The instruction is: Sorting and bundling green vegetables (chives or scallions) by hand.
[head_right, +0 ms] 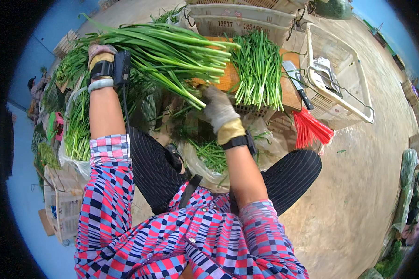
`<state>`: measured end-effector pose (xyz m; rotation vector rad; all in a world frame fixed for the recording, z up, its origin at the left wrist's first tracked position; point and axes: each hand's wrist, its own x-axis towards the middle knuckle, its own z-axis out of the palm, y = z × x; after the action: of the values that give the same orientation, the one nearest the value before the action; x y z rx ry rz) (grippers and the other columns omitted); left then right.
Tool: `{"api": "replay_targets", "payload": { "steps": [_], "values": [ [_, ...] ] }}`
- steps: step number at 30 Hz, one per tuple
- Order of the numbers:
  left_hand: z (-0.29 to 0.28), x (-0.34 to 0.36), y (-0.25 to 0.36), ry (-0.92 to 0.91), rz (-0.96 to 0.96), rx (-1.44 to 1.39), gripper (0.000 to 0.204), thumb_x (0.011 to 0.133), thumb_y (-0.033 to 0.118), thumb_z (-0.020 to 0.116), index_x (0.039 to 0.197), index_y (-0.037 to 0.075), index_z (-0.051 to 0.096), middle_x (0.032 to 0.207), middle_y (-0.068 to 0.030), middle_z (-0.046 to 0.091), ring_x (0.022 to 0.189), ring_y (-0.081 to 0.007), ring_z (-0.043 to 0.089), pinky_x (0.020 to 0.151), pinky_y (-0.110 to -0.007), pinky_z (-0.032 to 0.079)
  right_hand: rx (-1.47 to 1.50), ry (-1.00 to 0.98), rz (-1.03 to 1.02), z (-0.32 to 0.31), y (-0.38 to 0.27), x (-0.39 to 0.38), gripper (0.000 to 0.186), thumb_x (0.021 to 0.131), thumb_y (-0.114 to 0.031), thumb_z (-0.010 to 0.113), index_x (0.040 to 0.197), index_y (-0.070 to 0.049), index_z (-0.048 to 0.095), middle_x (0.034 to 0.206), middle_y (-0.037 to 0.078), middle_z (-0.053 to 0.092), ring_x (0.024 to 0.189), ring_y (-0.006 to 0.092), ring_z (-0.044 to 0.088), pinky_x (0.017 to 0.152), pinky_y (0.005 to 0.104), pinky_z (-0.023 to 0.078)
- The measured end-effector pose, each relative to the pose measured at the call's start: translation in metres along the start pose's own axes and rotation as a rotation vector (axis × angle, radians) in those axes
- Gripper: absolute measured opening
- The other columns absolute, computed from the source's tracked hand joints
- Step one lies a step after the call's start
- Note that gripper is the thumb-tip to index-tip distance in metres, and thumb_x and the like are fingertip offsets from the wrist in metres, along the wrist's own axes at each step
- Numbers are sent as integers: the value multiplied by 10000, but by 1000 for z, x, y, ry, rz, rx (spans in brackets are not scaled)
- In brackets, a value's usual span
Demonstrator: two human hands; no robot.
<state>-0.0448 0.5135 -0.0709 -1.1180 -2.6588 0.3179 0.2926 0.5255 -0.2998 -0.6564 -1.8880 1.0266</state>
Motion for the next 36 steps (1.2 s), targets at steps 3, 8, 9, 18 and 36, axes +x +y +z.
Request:
{"api": "replay_targets", "payload": {
  "steps": [3,8,9,18,36],
  "values": [
    [-13,-30,0,134,91,-169,409,862,463,465,1146,202,600,1208,-85,563,1101,-303,529,853,-478,470,1060,36,656,-44,-42,-28,225,867,-102,541,1059,13,566,945,71,617,822,185,593,817,295,480],
    [-14,4,16,181,269,-82,401,885,426,434,1062,139,651,1137,-138,596,1047,-313,564,830,-475,485,478,105,547,-52,-29,-15,214,866,-162,561,1039,-48,614,1000,50,624,871,117,562,818,236,424],
    [-15,-4,4,184,117,42,395,890,397,423,1038,117,659,1110,-156,604,1010,-311,582,827,-462,494,607,114,427,-34,-47,1,229,879,-174,546,1077,-74,604,1005,50,624,866,111,567,824,236,429],
    [10,14,23,396,-35,58,398,874,325,420,979,23,658,980,-215,625,844,-335,629,663,-485,537,1006,401,630,-24,-55,19,135,880,-125,498,959,-43,571,720,66,579,465,121,469,387,245,346],
    [-6,19,16,356,38,-73,439,854,359,481,1141,46,592,1103,-229,572,1008,-390,558,736,-613,459,-90,-99,588,-23,-15,-63,774,711,-143,754,1365,-77,346,1065,126,618,985,178,579,867,270,453]
  ]
}}
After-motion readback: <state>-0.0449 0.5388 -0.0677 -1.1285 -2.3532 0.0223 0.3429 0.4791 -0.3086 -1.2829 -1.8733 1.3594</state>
